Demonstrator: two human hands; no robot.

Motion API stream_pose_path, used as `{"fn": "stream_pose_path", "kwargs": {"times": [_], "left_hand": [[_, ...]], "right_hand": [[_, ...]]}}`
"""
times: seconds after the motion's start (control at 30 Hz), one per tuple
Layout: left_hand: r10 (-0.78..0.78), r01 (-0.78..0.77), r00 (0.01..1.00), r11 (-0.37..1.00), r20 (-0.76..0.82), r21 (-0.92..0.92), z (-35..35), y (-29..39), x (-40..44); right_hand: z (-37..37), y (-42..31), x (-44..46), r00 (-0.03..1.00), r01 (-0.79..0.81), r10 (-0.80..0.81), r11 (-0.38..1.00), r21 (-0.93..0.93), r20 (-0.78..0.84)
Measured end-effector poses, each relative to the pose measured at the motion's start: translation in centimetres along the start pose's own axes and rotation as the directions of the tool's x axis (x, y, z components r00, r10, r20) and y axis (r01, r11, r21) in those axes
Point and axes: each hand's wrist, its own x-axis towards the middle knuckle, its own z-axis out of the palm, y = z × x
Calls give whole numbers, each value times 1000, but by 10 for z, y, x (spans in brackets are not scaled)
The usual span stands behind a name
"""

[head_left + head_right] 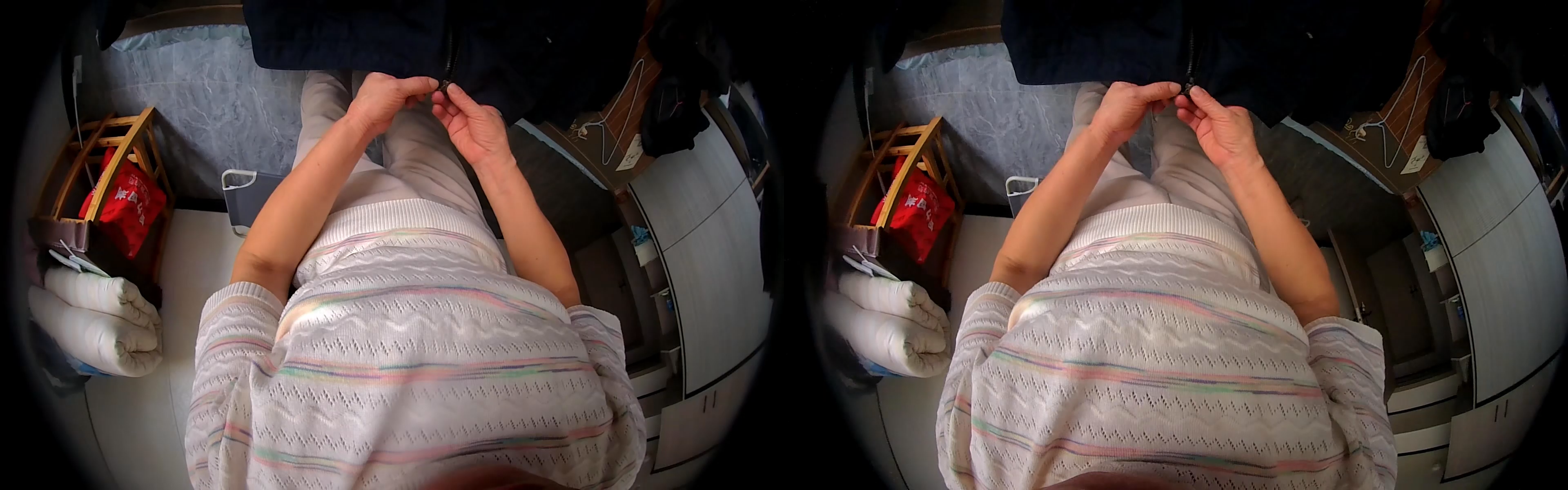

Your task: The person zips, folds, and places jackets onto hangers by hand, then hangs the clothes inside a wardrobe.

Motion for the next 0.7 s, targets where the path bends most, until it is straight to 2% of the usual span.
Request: {"fn": "stream_pose_path", "kwargs": {"times": [0.17,0.27,0.37,0.57,0.7], "left_hand": [[-58,59,998,998,-9,39,-9,-13,5],[-61,61,998,998,-8,35,-13,-15,4],[-38,38,999,999,-2,10,-14,-15,1],[-22,22,1000,1000,-2,0,-19,-20,5],[-36,39,998,997,-44,70,-22,-23,9]], "right_hand": [[3,3,3,996,36,-46,992,-118,-76],[-2,8,13,996,69,-78,981,-179,-42],[-3,11,14,998,-54,52,994,-97,-25],[3,18,2,961,-253,262,962,-102,87],[-4,21,7,940,-332,334,942,-42,63]]}}
